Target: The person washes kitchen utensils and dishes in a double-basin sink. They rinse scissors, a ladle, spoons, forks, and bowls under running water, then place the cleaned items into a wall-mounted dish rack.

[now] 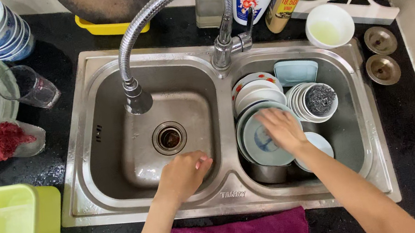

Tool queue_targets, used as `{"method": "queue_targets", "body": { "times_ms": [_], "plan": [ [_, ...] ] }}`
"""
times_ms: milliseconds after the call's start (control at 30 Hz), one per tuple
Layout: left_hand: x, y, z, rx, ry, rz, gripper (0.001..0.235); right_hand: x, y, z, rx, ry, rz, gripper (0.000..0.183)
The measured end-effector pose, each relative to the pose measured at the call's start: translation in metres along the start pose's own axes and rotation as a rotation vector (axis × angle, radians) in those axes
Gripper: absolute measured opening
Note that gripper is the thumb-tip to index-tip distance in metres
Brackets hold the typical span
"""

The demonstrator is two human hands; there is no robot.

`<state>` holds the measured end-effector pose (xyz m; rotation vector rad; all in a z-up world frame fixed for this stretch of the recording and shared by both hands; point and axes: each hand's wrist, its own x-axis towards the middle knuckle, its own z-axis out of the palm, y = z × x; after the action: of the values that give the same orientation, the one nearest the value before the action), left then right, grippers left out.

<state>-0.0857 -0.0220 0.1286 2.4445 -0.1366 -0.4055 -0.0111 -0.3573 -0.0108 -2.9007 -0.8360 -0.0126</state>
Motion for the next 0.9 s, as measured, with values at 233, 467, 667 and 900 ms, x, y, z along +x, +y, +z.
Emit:
{"method": "queue_targets", "body": {
  "times_ms": [233, 467, 667, 900],
  "plan": [
    [0.009, 0.000, -0.006, -0.027, -0.023, 0.061, 0.023, 0.040, 0.001, 0.007, -0.098, -0.122, -0.150, 0.040],
    [0.021, 0.003, -0.004, -0.076, -0.108, 0.030, 0.023, 0.047, 0.005, 0.010, 0.167, -0.010, -0.217, 0.023],
    [0.038, 0.008, 0.004, -0.041, -0.127, 0.099, 0.023, 0.023, 0.030, -0.017, 0.061, 0.451, 0.322, 0.006],
    [0.048, 0.012, 0.014, -0.054, -0.127, 0.133, 0.021, -0.018, 0.084, -0.031, -0.071, 0.452, 0.701, 0.051]
  ]
}}
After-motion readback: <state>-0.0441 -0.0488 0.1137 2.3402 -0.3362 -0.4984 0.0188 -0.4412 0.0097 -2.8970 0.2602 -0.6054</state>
